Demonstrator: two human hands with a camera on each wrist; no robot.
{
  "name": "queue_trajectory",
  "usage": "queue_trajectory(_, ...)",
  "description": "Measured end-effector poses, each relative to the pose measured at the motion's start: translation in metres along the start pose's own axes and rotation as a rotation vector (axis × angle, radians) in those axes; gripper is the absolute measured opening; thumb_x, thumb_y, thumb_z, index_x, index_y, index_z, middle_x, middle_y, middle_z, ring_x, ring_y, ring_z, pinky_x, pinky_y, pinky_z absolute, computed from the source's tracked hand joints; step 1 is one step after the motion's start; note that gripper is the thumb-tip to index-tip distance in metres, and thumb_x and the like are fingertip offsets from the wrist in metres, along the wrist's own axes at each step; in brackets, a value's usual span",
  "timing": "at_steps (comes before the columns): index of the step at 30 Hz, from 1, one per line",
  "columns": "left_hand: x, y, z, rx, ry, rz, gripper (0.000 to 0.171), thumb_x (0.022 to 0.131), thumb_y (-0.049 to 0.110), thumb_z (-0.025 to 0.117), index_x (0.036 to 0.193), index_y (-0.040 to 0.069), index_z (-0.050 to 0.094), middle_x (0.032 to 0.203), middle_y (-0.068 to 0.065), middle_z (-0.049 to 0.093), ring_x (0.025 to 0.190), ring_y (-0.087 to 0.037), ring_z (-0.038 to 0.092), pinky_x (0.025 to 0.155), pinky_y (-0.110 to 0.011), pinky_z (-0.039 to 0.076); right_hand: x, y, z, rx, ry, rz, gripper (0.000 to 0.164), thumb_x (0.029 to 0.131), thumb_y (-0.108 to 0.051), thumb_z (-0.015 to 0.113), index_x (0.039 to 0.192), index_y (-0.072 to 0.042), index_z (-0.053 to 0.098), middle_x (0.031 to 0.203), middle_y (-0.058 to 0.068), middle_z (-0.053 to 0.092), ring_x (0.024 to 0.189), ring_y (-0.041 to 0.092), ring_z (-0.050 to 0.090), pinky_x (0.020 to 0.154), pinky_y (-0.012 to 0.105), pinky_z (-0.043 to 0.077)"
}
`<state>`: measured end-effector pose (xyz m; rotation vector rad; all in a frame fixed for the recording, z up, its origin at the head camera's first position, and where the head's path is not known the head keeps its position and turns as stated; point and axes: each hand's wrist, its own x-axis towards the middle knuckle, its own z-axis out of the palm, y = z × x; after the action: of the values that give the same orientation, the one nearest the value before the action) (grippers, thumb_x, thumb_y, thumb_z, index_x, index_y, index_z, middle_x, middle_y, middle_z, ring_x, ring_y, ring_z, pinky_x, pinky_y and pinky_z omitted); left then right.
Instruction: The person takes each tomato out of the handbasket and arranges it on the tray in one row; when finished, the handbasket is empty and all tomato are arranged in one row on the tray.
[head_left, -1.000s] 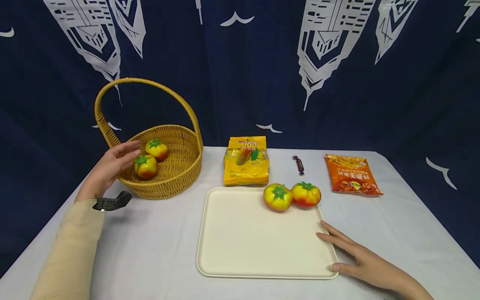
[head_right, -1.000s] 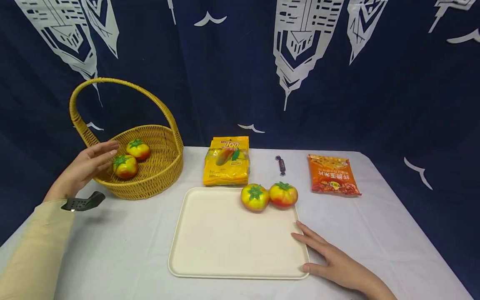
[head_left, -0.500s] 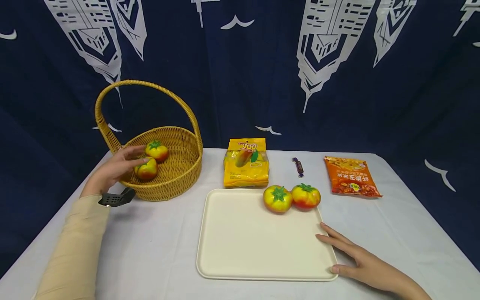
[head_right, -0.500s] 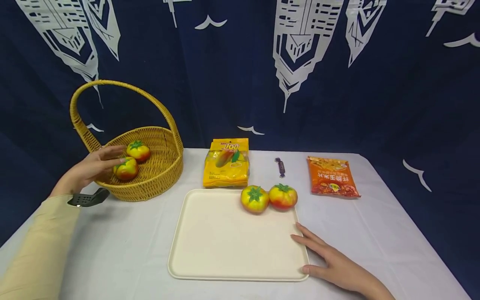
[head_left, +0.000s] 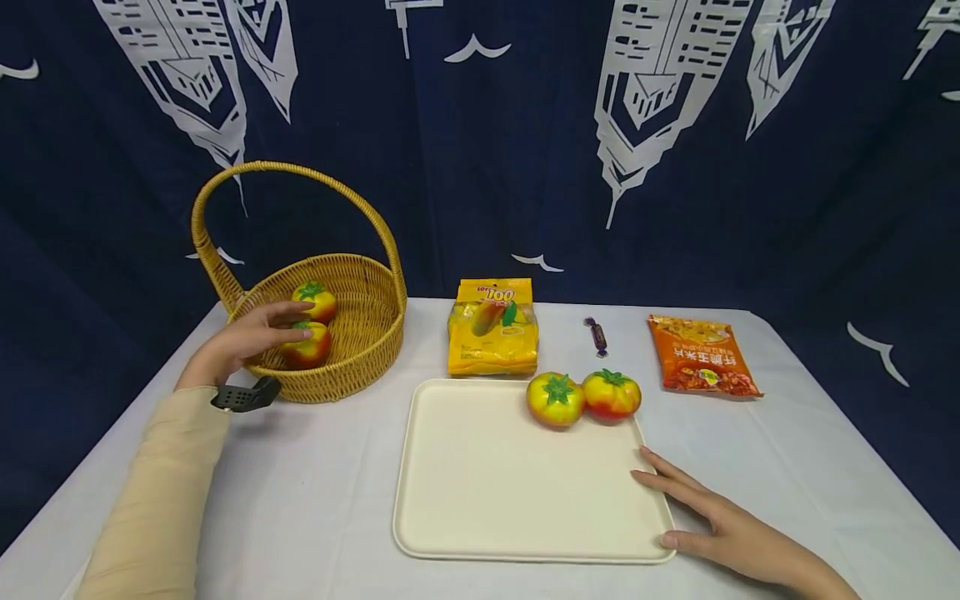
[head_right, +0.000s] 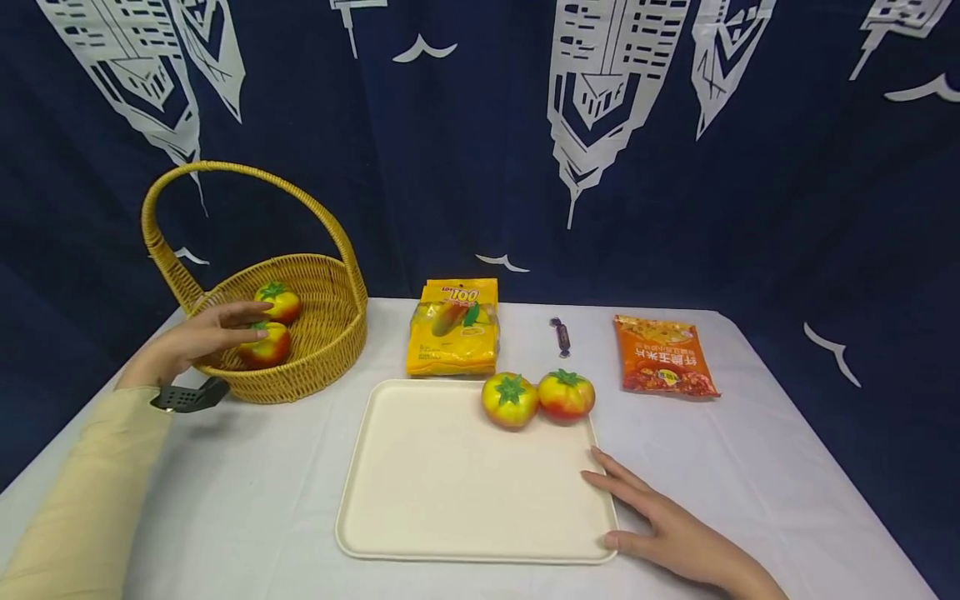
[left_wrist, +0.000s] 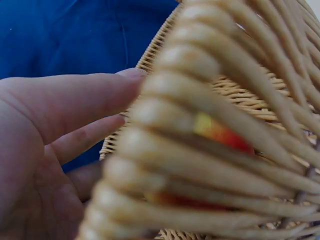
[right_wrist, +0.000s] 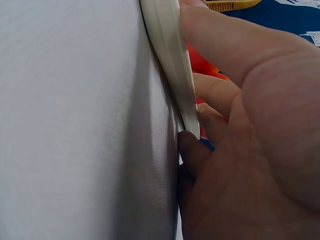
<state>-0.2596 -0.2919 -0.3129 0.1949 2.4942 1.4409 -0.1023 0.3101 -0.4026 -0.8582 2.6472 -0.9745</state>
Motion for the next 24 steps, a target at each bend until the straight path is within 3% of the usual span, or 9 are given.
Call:
queue_trajectory(7, 0.002, 0.002, 0.006, 0.158, -0.038, 0.010, 0.063, 0.088, 0.029, 0.065, 0.139, 0.000, 0.040, 0.137, -0.026, 0.034, 0.121, -0.042, 0.029, 0.098, -0.056, 0.030, -0.001, 0.000, 0.003, 0.002, -0.012, 0.018, 0.058, 0.089, -0.032, 0.063, 0.142, -0.021, 0.041, 0.154, -0.001, 0.016, 0.125, -0.018, 0.007, 0.091, 0.016, 0.030)
queue_trajectory(9, 0.003, 0.002, 0.007, 0.182, -0.045, 0.001, 0.064, 0.088, 0.032, 0.065, 0.139, 0.001, 0.041, 0.137, -0.026, 0.033, 0.121, -0.042, 0.028, 0.098, -0.058, 0.029, -0.001, -0.001, 0.004, -0.003, -0.016, 0.041, 0.058, 0.089, -0.033, 0.062, 0.142, -0.022, 0.041, 0.154, 0.000, 0.016, 0.124, -0.020, 0.007, 0.092, 0.022, 0.034)
queue_trajectory(12, 0.004, 0.001, 0.009, 0.193, -0.052, -0.003, 0.064, 0.090, 0.037, 0.063, 0.139, 0.002, 0.041, 0.138, -0.026, 0.031, 0.122, -0.043, 0.028, 0.098, -0.059, 0.028, -0.002, -0.002, 0.004, 0.020, -0.026, 0.070, 0.059, 0.089, -0.035, 0.062, 0.142, -0.023, 0.041, 0.154, 0.003, 0.015, 0.122, -0.022, 0.005, 0.094, 0.046, 0.040)
queue_trajectory(14, 0.004, 0.001, 0.011, 0.213, -0.053, 0.008, 0.064, 0.091, 0.038, 0.060, 0.139, 0.001, 0.041, 0.138, -0.027, 0.031, 0.123, -0.043, 0.028, 0.098, -0.059, 0.028, -0.002, -0.002, 0.005, 0.040, -0.029, 0.075, 0.059, 0.089, -0.034, 0.062, 0.143, -0.022, 0.040, 0.154, 0.005, 0.014, 0.121, -0.022, 0.004, 0.090, 0.061, 0.037)
queue_trajectory(16, 0.004, 0.002, 0.011, 0.232, -0.060, 0.013, 0.065, 0.092, 0.040, 0.058, 0.139, 0.000, 0.040, 0.138, -0.028, 0.031, 0.123, -0.043, 0.028, 0.098, -0.059, 0.028, -0.002, -0.002, 0.004, 0.046, -0.027, 0.077, 0.059, 0.089, -0.035, 0.062, 0.143, -0.022, 0.040, 0.154, 0.004, 0.014, 0.121, -0.022, 0.003, 0.087, 0.066, 0.034)
queue_trajectory(19, 0.004, 0.004, 0.011, 0.236, -0.080, -0.008, 0.068, 0.091, 0.042, 0.058, 0.140, -0.001, 0.038, 0.140, -0.028, 0.029, 0.125, -0.043, 0.027, 0.099, -0.059, 0.027, -0.002, -0.002, 0.003, 0.008, -0.018, 0.062, 0.059, 0.089, -0.035, 0.062, 0.142, -0.022, 0.041, 0.154, -0.001, 0.015, 0.122, -0.021, 0.005, 0.093, 0.047, 0.041)
queue_trajectory(22, 0.003, 0.005, 0.010, 0.242, -0.121, -0.026, 0.070, 0.090, 0.042, 0.059, 0.140, -0.002, 0.037, 0.141, -0.030, 0.026, 0.126, -0.044, 0.026, 0.101, -0.058, 0.024, -0.001, -0.003, 0.001, -0.032, -0.008, 0.029, 0.059, 0.089, -0.033, 0.063, 0.142, -0.022, 0.041, 0.154, -0.002, 0.016, 0.124, -0.020, 0.007, 0.092, 0.025, 0.037)
queue_trajectory(24, 0.003, 0.006, 0.010, 0.257, -0.151, -0.026, 0.071, 0.090, 0.041, 0.060, 0.141, -0.003, 0.036, 0.142, -0.031, 0.024, 0.127, -0.044, 0.025, 0.101, -0.058, 0.023, -0.001, -0.003, 0.000, -0.028, -0.008, 0.016, 0.059, 0.089, -0.032, 0.063, 0.142, -0.022, 0.041, 0.154, -0.003, 0.016, 0.125, -0.019, 0.007, 0.092, 0.021, 0.034)
